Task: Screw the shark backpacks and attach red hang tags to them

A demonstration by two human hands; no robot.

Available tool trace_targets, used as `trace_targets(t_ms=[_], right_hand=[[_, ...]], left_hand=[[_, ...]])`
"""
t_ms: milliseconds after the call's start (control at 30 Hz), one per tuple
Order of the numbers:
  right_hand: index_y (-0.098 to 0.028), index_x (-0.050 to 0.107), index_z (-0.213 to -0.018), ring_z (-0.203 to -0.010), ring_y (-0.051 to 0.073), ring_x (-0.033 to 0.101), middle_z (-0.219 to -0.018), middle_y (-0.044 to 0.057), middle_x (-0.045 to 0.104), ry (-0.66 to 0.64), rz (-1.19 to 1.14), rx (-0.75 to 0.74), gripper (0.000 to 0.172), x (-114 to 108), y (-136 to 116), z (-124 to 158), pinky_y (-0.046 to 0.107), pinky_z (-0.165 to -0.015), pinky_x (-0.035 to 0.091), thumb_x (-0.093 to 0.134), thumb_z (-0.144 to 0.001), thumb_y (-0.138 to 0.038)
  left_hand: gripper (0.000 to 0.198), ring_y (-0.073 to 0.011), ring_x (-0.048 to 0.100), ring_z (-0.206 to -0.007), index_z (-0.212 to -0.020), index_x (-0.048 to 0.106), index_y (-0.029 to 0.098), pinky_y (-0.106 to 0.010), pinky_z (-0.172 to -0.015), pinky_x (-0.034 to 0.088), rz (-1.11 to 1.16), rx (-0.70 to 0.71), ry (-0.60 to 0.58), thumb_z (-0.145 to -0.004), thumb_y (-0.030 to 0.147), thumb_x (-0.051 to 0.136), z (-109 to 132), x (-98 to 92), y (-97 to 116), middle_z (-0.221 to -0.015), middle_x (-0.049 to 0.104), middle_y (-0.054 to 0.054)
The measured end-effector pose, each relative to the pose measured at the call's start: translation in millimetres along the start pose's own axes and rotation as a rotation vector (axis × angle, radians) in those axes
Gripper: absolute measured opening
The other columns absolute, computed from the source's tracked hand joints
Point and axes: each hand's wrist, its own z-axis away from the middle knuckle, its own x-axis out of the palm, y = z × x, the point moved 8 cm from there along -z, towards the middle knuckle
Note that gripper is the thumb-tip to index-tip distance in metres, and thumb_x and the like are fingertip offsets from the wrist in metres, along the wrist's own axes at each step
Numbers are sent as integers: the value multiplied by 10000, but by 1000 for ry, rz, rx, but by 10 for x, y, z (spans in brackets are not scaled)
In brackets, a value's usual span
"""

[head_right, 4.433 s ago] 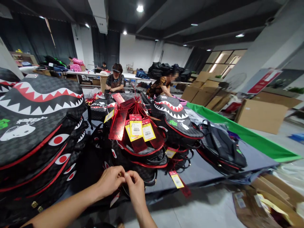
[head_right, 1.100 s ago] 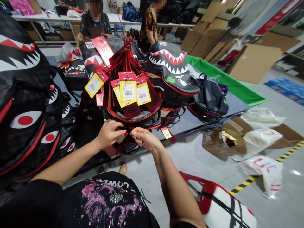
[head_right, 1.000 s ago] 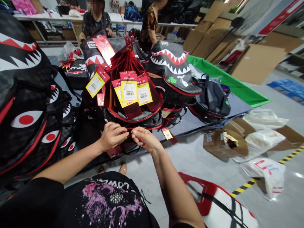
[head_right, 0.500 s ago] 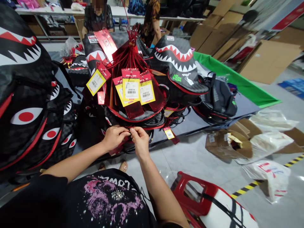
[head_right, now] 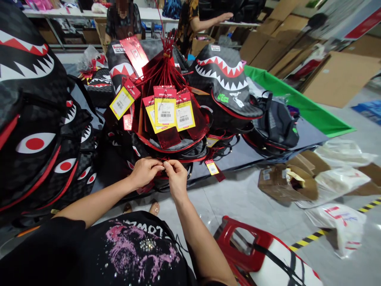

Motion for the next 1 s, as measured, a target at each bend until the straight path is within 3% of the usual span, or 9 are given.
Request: trace_targets(t_ms=[133,300,433,600,767,933,1000], right_hand=[[-183,645,-748,-673,127,513,-715,-5,601,-37,100,-65,244,3,-40,10,258,-657,422,712,-745,-418],[-181,647,-773,-758,154,544,-770,11,620,-25,211,-123,241,-58,-41,27,288,-753,433,699,-773,-416],[-177,643,-797,-771,159,547,-794,16,615,-17,208,-138,248,-84,-17,21,302,-773,436,698,-779,-418],[-175,637,-798,-786,166,543,-798,23,601,10,251,-178,245,-96,-7,17,307,-774,431,688,-789,-415],[-172,640,-814,-794,172,545,-804,29,607,0,255,-194,260,-103,7,-3,301,-759,433,692,-781,-424],[-172,635,-802,-770,165,544,-800,24,605,-31,221,-182,277,-58,-17,-19,303,-756,434,699,-774,-440],[-173,630,-794,-762,163,539,-789,20,600,-38,211,-172,287,-44,-23,-27,301,-746,433,699,-770,-450]], left_hand=[[145,-179,664,-816,-880,696,218,-267,-712,460,-151,-35,-3,-877,288,570,-23,-8,35,-839,719,-14],[139,-230,662,-842,-926,646,165,-323,-772,483,-376,-31,20,-841,245,570,-34,11,124,-811,700,-65],[148,-222,658,-888,-938,651,175,-317,-790,489,-323,-25,31,-868,229,533,3,53,135,-873,713,-62],[196,-193,666,-889,-919,684,214,-286,-769,497,-116,-82,-36,-901,237,490,42,95,79,-901,728,-25],[144,-217,664,-869,-929,638,189,-303,-739,508,-185,-137,46,-857,259,535,49,-7,73,-864,709,-47],[149,-201,666,-905,-935,624,199,-289,-765,505,-194,-86,-16,-877,207,487,58,14,133,-912,711,-42],[145,-206,669,-902,-921,625,195,-299,-778,501,-221,-109,14,-873,194,488,58,-20,118,-915,712,-45]])
